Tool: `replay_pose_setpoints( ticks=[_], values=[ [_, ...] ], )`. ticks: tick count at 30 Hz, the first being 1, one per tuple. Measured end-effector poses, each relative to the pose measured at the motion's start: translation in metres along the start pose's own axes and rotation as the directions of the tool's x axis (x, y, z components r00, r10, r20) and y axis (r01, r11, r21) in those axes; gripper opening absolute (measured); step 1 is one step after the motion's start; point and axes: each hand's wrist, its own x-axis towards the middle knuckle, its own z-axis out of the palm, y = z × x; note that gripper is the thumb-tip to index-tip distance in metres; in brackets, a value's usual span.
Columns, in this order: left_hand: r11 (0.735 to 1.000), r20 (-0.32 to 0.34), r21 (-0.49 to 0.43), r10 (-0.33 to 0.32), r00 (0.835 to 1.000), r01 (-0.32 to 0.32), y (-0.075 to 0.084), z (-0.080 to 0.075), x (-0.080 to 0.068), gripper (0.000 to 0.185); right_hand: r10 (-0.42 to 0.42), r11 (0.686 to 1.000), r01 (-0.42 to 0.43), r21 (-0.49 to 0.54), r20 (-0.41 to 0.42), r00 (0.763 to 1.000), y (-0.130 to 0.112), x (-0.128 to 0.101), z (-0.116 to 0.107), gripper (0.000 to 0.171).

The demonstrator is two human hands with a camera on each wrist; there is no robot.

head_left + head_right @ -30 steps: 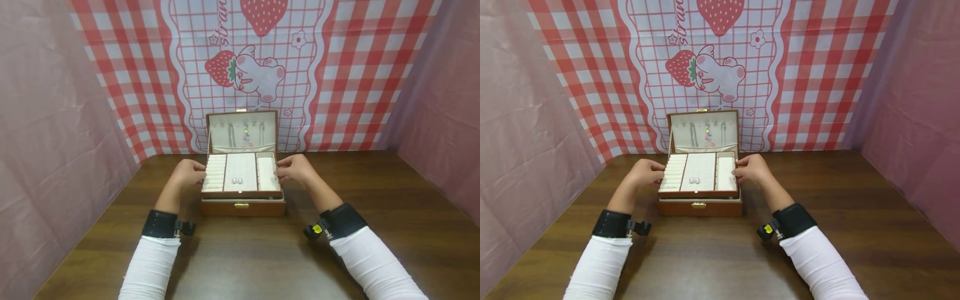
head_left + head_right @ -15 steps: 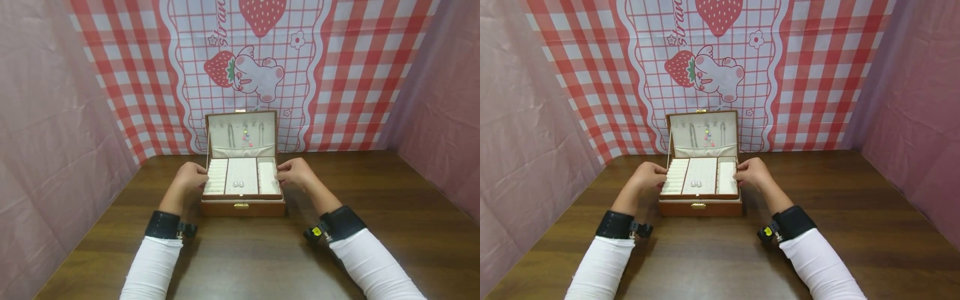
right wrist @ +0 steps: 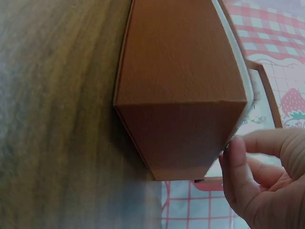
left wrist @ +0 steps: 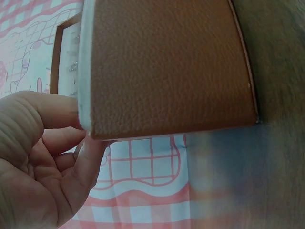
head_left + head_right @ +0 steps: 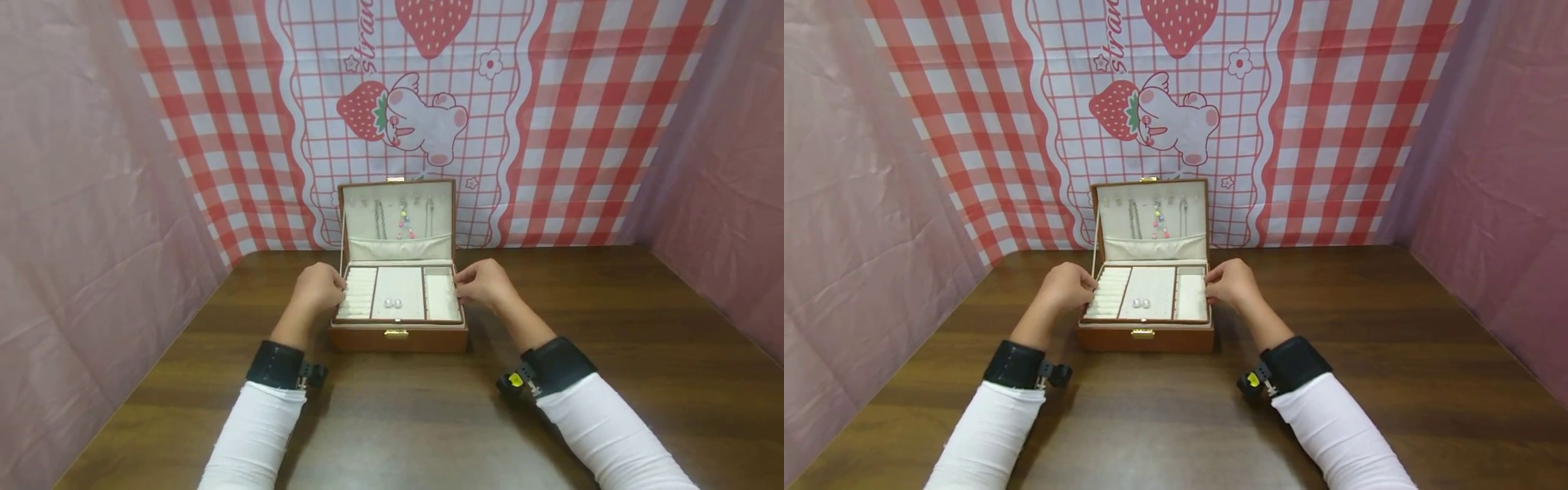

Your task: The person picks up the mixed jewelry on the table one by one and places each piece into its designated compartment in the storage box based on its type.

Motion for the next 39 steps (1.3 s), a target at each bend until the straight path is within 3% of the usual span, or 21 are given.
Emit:
replay_pose_setpoints(
  ticks=[3,9,18,24,29,31,33,35,38,39],
  values=[
    [1.000,0.006,0.003,-0.018,1.000,0.018,-0.001,0.003,0.001,0.025,-0.011,1.000,0.012,0.026,-0.015,1.000,0.003,0.001,0.002,0.025],
    [0.998,0.027,-0.027,-0.057,0.998,0.058,0.002,0.001,0.000,0.023,-0.010,0.999,0.010,0.052,0.005,1.000,0.005,0.002,0.000,0.024],
    [0.999,0.041,-0.025,-0.040,0.998,0.041,0.002,0.000,-0.002,0.023,-0.001,0.999,0.000,0.054,0.025,1.000,0.005,-0.001,0.000,0.025],
    [0.999,0.064,-0.053,0.011,0.998,-0.008,0.003,-0.026,0.012,0.016,-0.048,0.999,0.049,-0.009,0.088,0.995,-0.007,0.003,-0.013,0.032],
    [0.978,-0.004,-0.210,-0.009,1.000,0.008,0.007,-0.060,0.039,0.022,-0.058,0.997,0.061,-0.039,0.070,0.996,-0.029,0.011,-0.036,0.037],
    [0.936,-0.019,-0.348,-0.055,0.998,0.045,0.006,-0.069,0.049,0.027,-0.066,0.997,0.068,-0.044,0.047,0.997,-0.037,0.017,-0.045,0.040],
    [0.876,-0.025,-0.477,-0.098,0.995,0.074,0.005,-0.076,0.058,0.035,-0.078,0.996,0.079,-0.039,0.014,0.997,-0.043,0.024,-0.053,0.045],
    [0.799,-0.022,-0.595,-0.129,0.991,0.091,0.004,-0.080,0.065,0.044,-0.087,0.996,0.087,-0.007,-0.013,0.996,-0.049,0.032,-0.059,0.055],
    [0.650,0.012,-0.752,-0.159,0.987,0.113,0.003,-0.079,0.075,0.062,-0.087,0.982,0.094,0.162,-0.051,0.995,-0.058,0.045,-0.061,0.070],
    [0.585,0.034,-0.802,-0.161,0.986,0.123,0.003,-0.077,0.078,0.068,-0.080,0.963,0.093,0.253,-0.059,0.995,-0.060,0.049,-0.061,0.074]
  ],
)
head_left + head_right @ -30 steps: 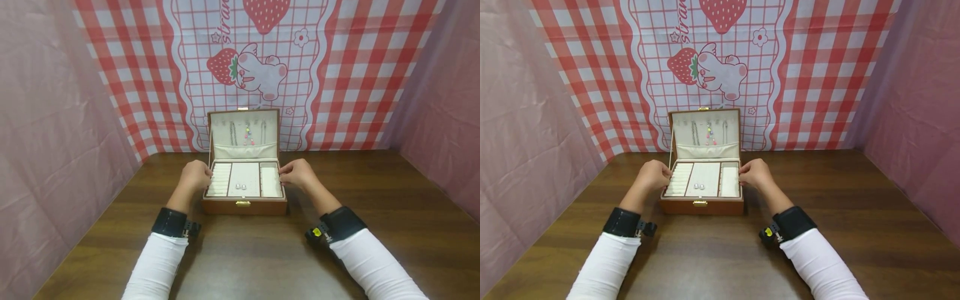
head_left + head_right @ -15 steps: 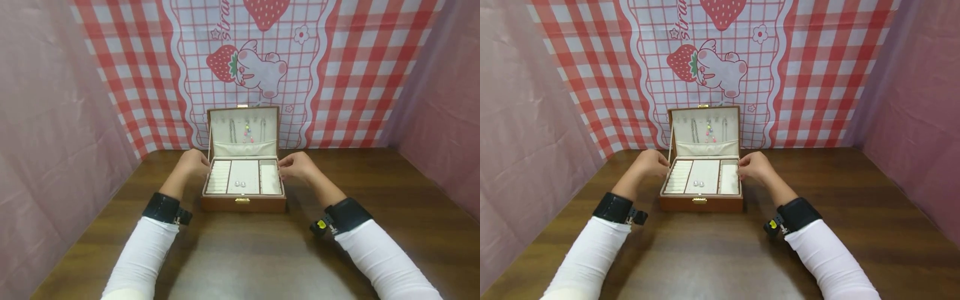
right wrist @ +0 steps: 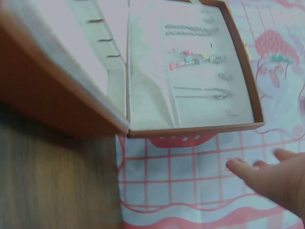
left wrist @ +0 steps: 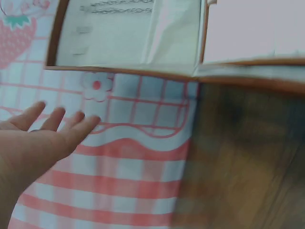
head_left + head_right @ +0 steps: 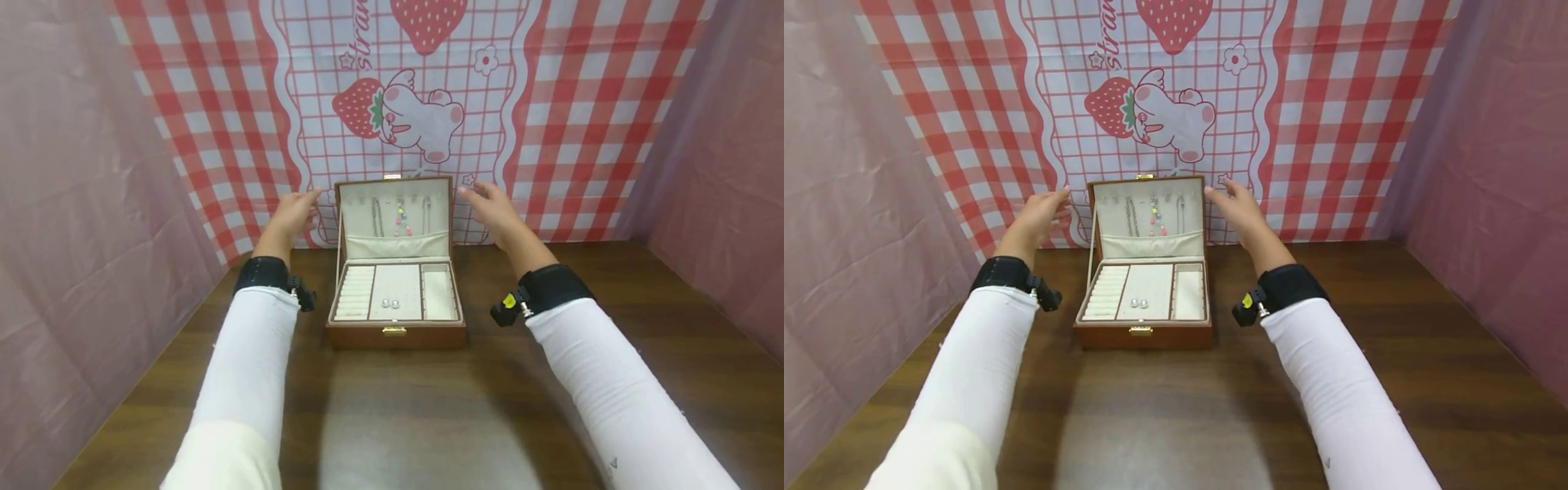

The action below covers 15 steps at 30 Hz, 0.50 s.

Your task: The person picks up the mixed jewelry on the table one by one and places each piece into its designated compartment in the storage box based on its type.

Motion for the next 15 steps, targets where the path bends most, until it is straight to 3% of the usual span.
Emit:
replay_pose_setpoints(
  ticks=[3,6,15],
  values=[
    [0.964,0.045,-0.254,-0.070,0.996,0.080,-0.005,0.008,0.009,0.078,0.020,0.956,-0.011,0.294,-0.027,0.999,-0.005,0.011,0.008,0.077],
    [0.910,0.095,-0.394,-0.102,0.990,0.132,-0.010,0.017,0.016,0.080,0.049,0.897,-0.021,0.442,-0.051,0.998,-0.007,0.019,0.016,0.074],
    [0.902,0.163,-0.423,-0.021,0.986,0.090,-0.012,0.030,0.022,0.082,0.066,0.908,-0.051,0.416,-0.020,0.998,-0.005,0.027,0.029,0.075]
  ],
)
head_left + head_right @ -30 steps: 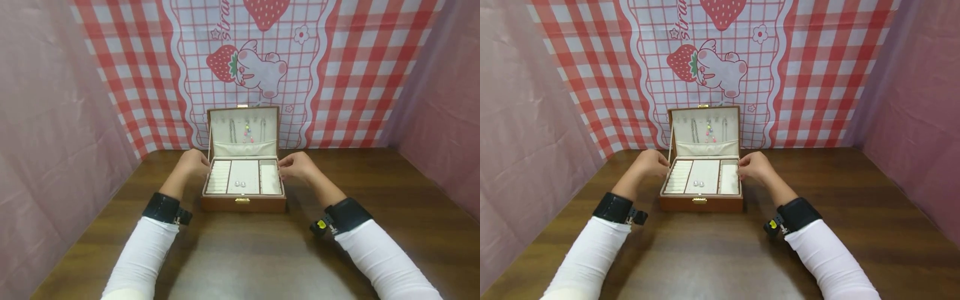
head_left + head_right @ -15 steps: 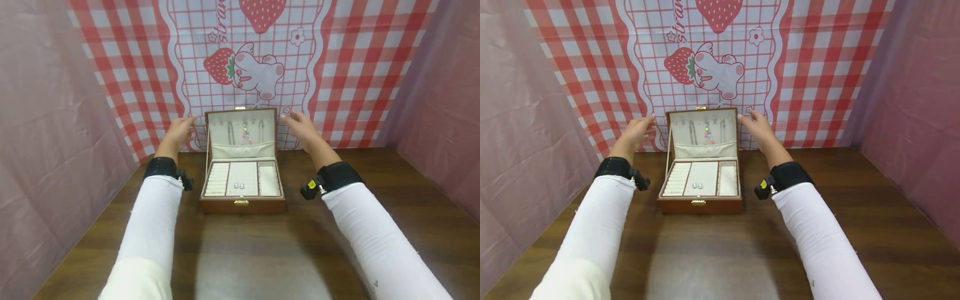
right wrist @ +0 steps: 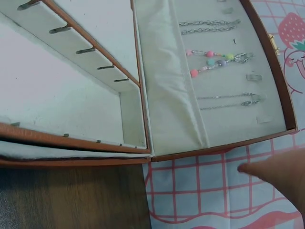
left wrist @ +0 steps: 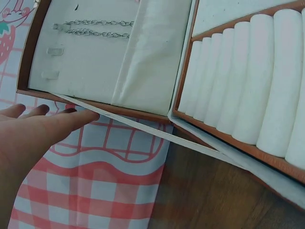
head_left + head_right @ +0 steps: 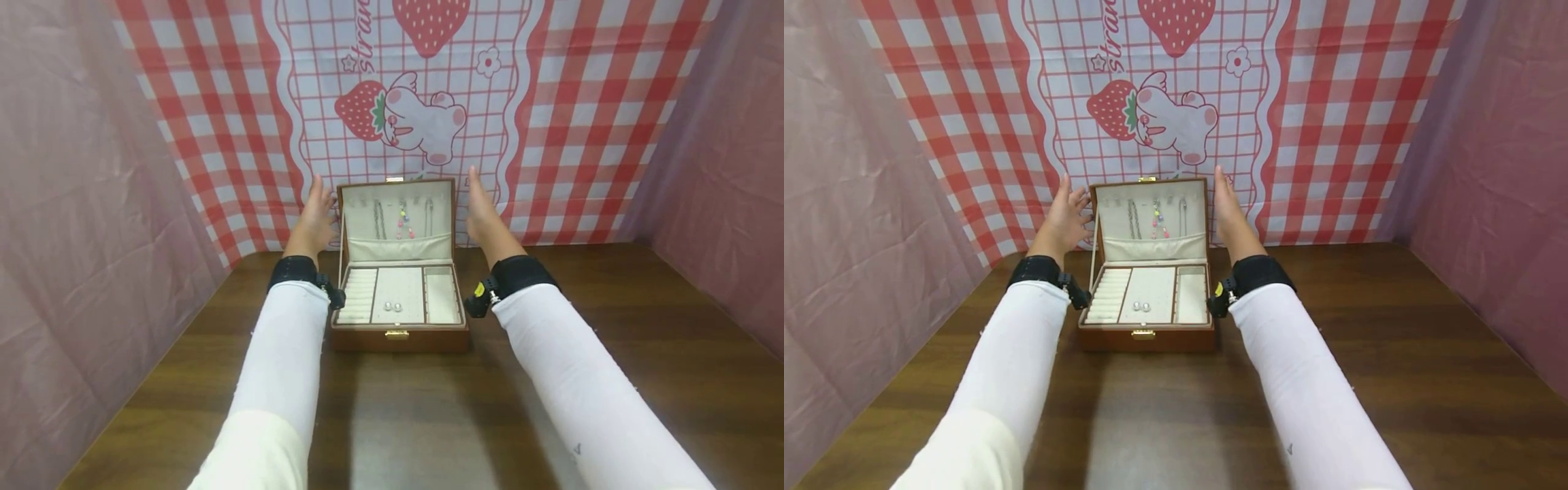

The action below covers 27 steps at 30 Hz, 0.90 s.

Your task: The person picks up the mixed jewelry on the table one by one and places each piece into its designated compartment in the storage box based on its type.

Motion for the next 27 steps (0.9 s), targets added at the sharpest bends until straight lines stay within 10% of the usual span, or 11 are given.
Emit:
replay_pose_setpoints(
  ticks=[15,21,27],
  values=[
    [0.997,-0.033,0.014,0.076,0.997,-0.075,-0.002,-0.005,-0.011,0.069,-0.091,0.985,0.101,-0.137,0.078,0.993,0.006,-0.004,-0.012,0.069],
    [0.983,-0.160,0.085,0.177,0.971,-0.165,-0.002,-0.014,-0.019,0.026,-0.153,0.967,0.163,-0.197,0.064,0.986,0.004,-0.014,-0.023,0.053],
    [0.969,-0.199,0.132,0.233,0.952,-0.210,-0.003,-0.019,-0.033,0.022,-0.190,0.930,0.195,-0.311,0.047,0.981,0.008,-0.031,-0.023,0.037]
  ],
)
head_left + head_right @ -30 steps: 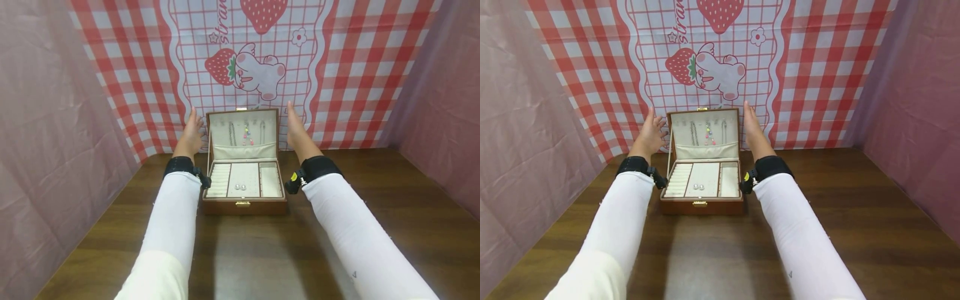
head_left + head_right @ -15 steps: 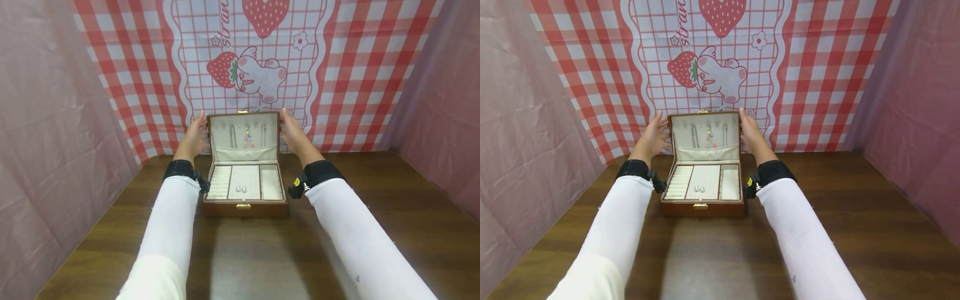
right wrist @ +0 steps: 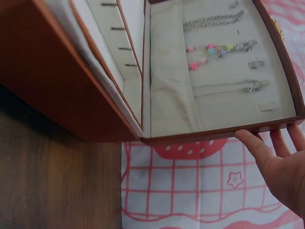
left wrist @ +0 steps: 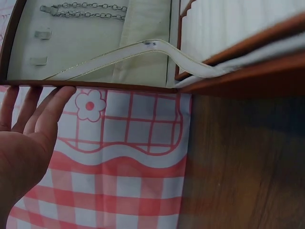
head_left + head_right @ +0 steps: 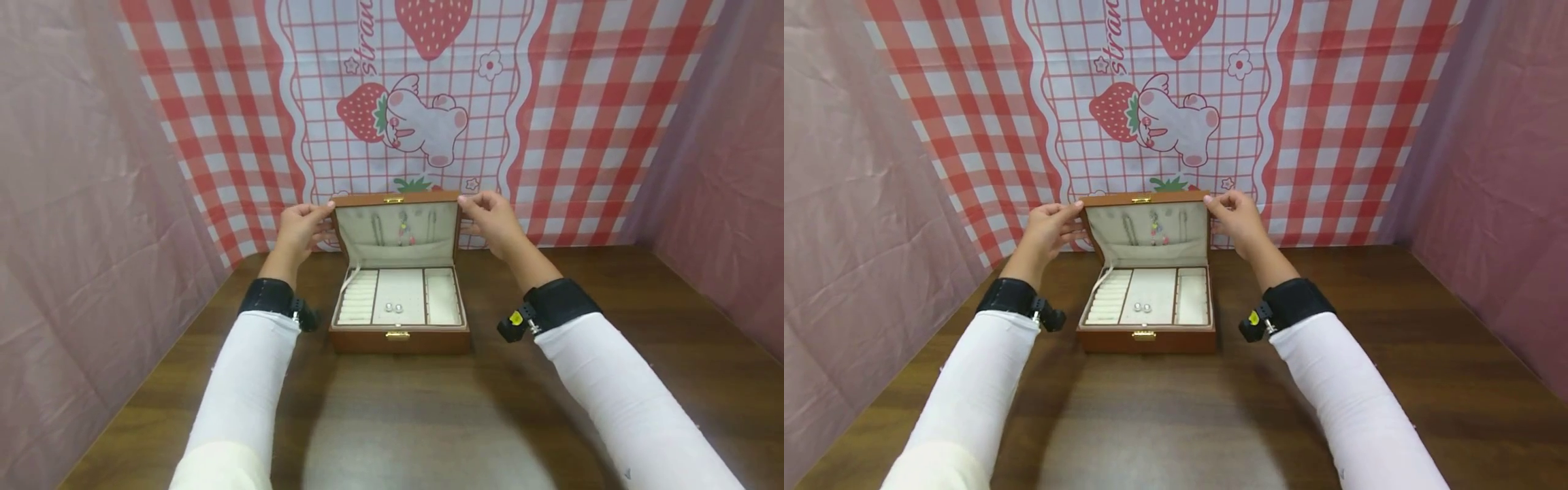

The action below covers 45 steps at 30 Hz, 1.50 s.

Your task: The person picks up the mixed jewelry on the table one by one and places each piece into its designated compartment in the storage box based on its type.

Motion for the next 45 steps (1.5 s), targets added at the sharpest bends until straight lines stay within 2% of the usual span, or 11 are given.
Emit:
replay_pose_setpoints(
  ticks=[6,12,15,20,26,30,34,36,38,42,45],
  values=[
    [0.999,0.090,0.021,0.029,0.996,-0.031,-0.004,-0.013,-0.018,0.024,0.028,0.999,-0.028,0.032,-0.019,0.999,-0.004,-0.022,0.002,0.031],
    [0.998,0.194,0.044,0.036,0.980,-0.046,-0.011,-0.025,-0.038,0.021,0.070,0.995,-0.070,-0.072,-0.007,0.998,-0.005,-0.049,-0.001,0.030],
    [0.990,0.199,0.136,0.008,0.980,-0.036,-0.015,-0.033,-0.050,0.017,0.069,0.990,-0.067,-0.121,0.010,0.998,-0.005,-0.061,0.000,0.031],
    [0.954,0.190,0.295,-0.004,0.982,-0.053,-0.022,-0.045,-0.067,0.012,0.075,0.971,-0.061,-0.230,0.053,0.996,-0.001,-0.076,0.002,0.030],
    [0.948,0.250,0.306,0.005,0.968,-0.083,-0.036,-0.053,-0.080,0.015,0.076,0.937,-0.039,-0.347,0.095,0.993,0.008,-0.089,0.002,0.023],
    [0.934,0.264,0.340,0.016,0.964,-0.108,-0.047,-0.058,-0.088,0.013,0.068,0.924,-0.018,-0.382,0.117,0.991,0.015,-0.096,0.002,0.018],
    [0.913,0.270,0.391,0.009,0.963,-0.118,-0.053,-0.061,-0.095,0.019,0.048,0.894,0.021,-0.448,0.141,0.989,0.021,-0.102,0.003,0.015],
    [0.890,0.272,0.436,0.009,0.962,-0.131,-0.053,-0.060,-0.097,0.022,0.032,0.875,0.045,-0.482,0.151,0.988,0.023,-0.104,0.004,0.015],
    [0.857,0.282,0.493,0.008,0.960,-0.151,-0.053,-0.059,-0.099,0.021,0.014,0.853,0.073,-0.517,0.162,0.987,0.024,-0.106,0.004,0.016],
    [0.749,0.322,0.623,0.018,0.947,-0.226,-0.052,-0.057,-0.102,0.017,-0.016,0.802,0.125,-0.584,0.187,0.982,0.027,-0.110,0.006,0.019],
    [0.667,0.351,0.685,0.049,0.935,-0.292,-0.051,-0.055,-0.105,0.014,-0.040,0.765,0.158,-0.624,0.199,0.979,0.029,-0.112,0.008,0.021]
  ],
)
